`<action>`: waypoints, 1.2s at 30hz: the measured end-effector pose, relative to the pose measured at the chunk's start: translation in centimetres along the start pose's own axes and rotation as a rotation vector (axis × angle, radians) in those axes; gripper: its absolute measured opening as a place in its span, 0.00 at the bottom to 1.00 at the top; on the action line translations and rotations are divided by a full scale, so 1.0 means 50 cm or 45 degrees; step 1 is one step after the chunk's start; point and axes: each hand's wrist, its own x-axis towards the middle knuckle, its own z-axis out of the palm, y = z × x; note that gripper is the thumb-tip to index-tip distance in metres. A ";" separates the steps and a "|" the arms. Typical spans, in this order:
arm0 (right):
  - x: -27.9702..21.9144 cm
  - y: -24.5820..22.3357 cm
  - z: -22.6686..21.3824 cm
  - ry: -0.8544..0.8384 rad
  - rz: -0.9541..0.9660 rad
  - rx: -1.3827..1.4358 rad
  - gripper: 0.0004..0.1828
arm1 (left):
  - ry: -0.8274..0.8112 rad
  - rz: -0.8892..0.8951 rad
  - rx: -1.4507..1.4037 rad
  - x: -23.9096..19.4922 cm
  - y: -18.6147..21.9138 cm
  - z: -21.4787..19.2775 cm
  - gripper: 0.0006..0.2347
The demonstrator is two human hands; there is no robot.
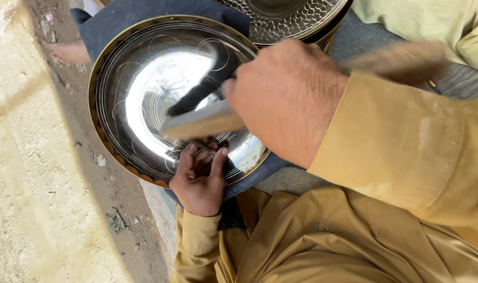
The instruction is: The person uses a hammer and a metal punch to create a decorative pattern on a large metal plate. They repeatedly strike the punch against the plate's surface to form a textured design.
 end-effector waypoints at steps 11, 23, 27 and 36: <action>-0.094 0.043 0.141 0.352 0.232 0.486 0.26 | -0.504 0.338 0.063 0.067 -0.029 -0.018 0.24; -0.143 0.052 0.194 0.028 0.389 0.718 0.40 | -0.743 0.274 0.080 0.094 -0.015 -0.023 0.23; -0.188 -0.012 0.283 0.376 0.585 1.057 0.44 | -0.969 0.291 0.172 0.128 0.004 -0.025 0.19; -0.217 -0.223 0.430 0.882 0.923 1.107 0.27 | -1.573 0.606 0.299 0.204 0.029 -0.002 0.20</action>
